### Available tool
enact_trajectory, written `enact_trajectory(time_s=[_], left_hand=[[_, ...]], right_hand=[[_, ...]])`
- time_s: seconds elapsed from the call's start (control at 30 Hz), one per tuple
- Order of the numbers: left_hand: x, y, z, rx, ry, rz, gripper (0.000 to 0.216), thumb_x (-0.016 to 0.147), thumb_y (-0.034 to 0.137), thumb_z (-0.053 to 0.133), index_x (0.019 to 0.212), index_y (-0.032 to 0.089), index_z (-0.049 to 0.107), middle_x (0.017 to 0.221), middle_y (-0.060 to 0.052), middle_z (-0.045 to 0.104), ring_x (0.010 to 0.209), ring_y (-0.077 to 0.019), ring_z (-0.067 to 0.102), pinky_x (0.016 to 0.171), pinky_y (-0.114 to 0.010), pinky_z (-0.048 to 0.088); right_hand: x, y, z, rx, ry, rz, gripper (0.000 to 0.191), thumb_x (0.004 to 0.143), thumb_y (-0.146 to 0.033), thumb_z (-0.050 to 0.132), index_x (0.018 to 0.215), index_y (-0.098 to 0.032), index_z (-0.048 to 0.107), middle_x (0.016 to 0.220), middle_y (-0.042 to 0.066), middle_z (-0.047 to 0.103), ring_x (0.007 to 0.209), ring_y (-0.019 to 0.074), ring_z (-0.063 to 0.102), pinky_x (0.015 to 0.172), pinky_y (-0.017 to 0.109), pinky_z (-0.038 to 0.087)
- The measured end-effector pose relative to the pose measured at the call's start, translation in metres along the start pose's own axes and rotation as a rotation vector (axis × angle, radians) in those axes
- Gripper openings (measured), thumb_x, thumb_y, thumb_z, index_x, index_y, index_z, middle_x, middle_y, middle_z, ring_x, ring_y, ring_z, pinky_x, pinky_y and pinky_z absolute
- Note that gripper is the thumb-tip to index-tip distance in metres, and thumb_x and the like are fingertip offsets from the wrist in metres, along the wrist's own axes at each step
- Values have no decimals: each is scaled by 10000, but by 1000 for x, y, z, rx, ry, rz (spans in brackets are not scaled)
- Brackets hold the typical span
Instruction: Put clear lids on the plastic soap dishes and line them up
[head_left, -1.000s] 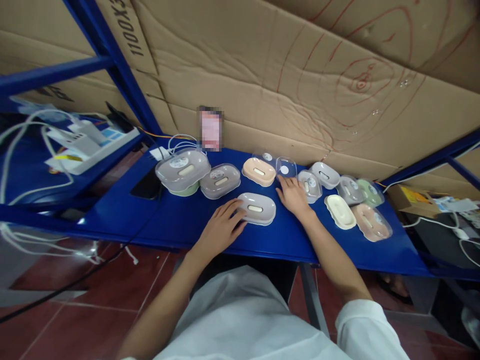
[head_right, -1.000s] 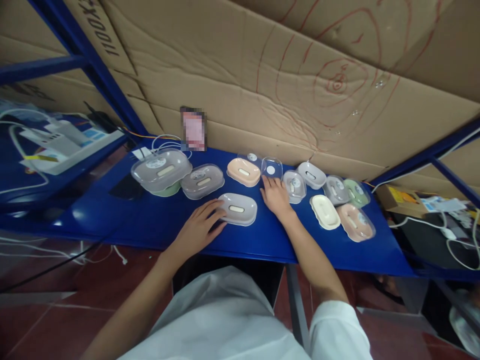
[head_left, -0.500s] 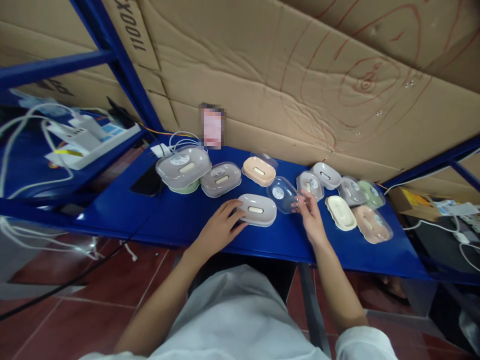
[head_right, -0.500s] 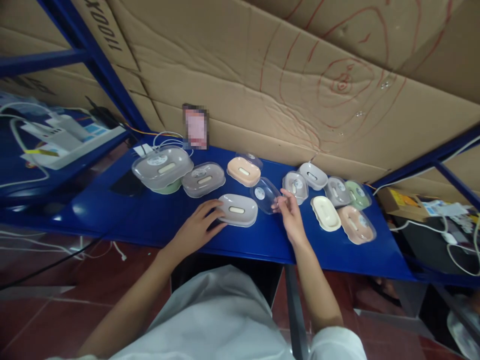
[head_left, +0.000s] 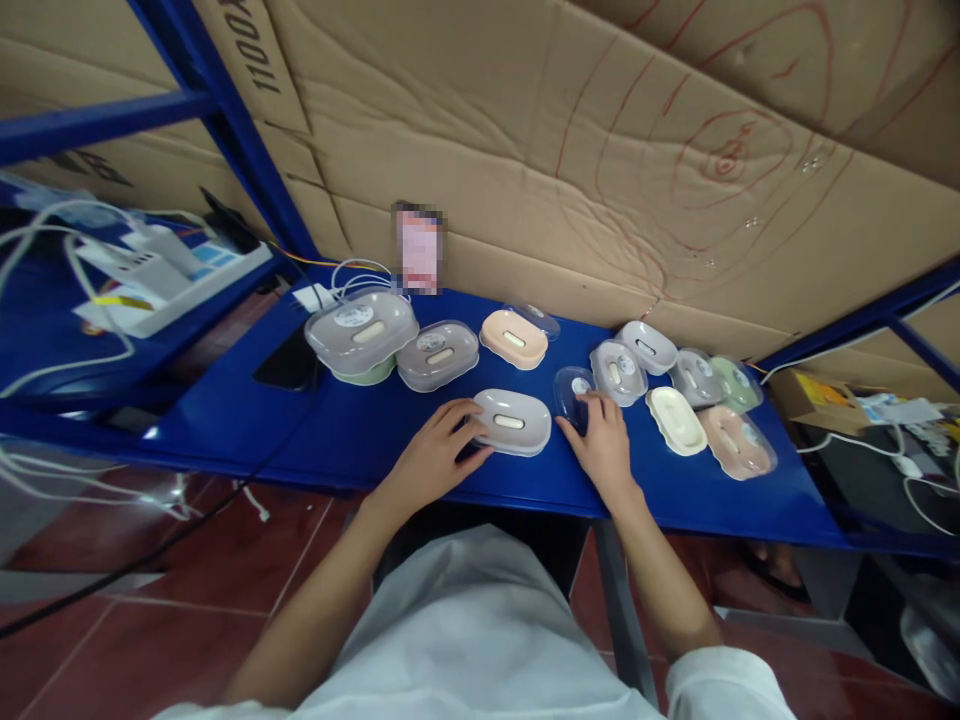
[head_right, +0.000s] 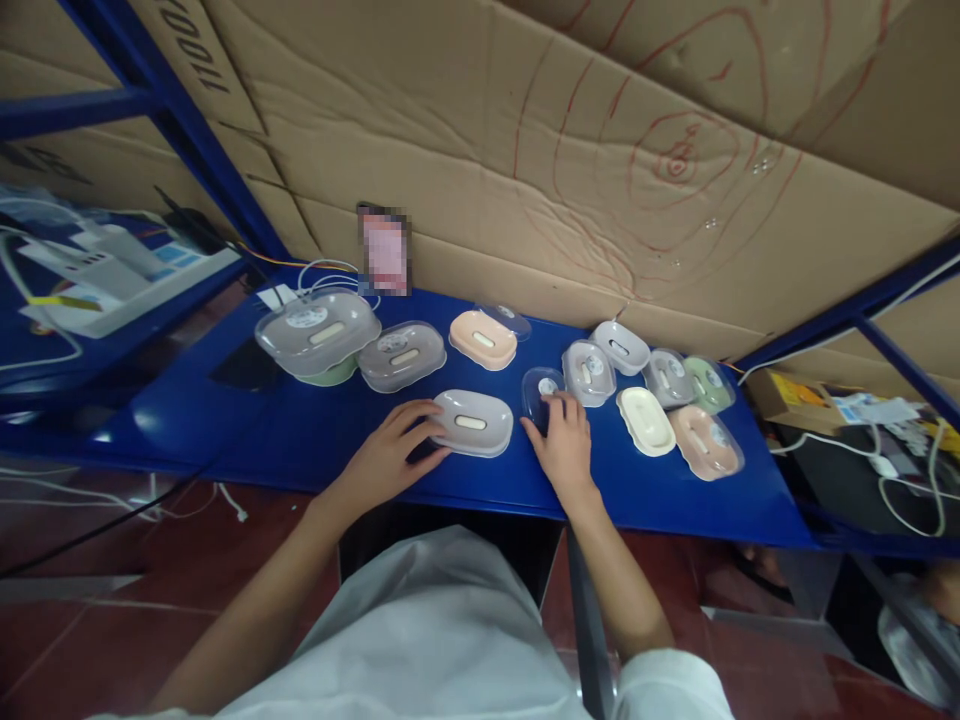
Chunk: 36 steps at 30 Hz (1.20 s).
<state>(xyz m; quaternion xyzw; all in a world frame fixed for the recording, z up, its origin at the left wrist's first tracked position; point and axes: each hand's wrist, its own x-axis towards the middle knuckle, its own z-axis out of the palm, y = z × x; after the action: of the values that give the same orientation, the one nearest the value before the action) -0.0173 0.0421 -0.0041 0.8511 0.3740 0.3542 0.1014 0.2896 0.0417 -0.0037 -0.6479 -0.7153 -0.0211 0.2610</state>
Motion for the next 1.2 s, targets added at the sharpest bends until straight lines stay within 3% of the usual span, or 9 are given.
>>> enact_trajectory(time_s=[0.1,0.2,0.3,0.43,0.67,0.9,1.2], left_hand=[[-2,0,1,5,-11,-1,216,1011,297,692,1213,226,668,1366,-121,646,1290,-288,643,1119,-487,574],[-4,0,1,0,-15,-9,399,1021,330,686,1400,235,605,1497,-154,576,1378,-312,606,1145,-504,563],[-3,0,1,-21,-32,-26,535,1033,355,668,1538,272,514,1647,-162,445,1509,-327,499,1212,-525,509],[-3,-3,2,-67,-94,-60,606,1021,377,686,1582,294,471,1709,-151,371,1573,-336,424,1254,-547,460],[-8,-10,5,-165,-67,-113,561,972,403,752,1498,324,576,1651,-118,439,1478,-324,544,1199,-537,524],[-10,-12,9,-158,-46,-111,512,978,430,740,1457,293,623,1629,-130,461,1444,-324,580,1171,-524,551],[-6,-7,4,-180,-104,-161,521,995,414,710,1490,308,585,1672,-95,434,1537,-294,490,1227,-496,493]], right_hand=[[-3,1,-10,209,7,-76,470,1040,-532,602,1376,-204,600,1396,185,637,1365,343,586,1158,579,498],[-9,-8,-19,385,-135,-251,466,1075,-425,574,1499,-241,514,1538,153,577,1487,284,515,1235,540,455],[-14,-23,-19,409,-273,-434,456,1112,-311,487,1566,-268,473,1624,114,535,1567,255,437,1310,569,351],[-18,-36,-13,321,-267,-539,513,1110,-210,420,1612,-304,455,1653,76,519,1581,250,428,1331,605,290],[-24,-42,-5,177,-228,-592,550,1112,-244,485,1656,-298,418,1673,69,483,1600,249,392,1350,588,277],[-27,-42,-2,117,-144,-643,662,1106,-168,480,1716,-304,263,1691,105,449,1603,258,384,1336,589,309],[-30,-39,-1,139,-123,-567,613,1096,-250,550,1679,-324,375,1732,114,377,1611,297,361,1310,581,377]])
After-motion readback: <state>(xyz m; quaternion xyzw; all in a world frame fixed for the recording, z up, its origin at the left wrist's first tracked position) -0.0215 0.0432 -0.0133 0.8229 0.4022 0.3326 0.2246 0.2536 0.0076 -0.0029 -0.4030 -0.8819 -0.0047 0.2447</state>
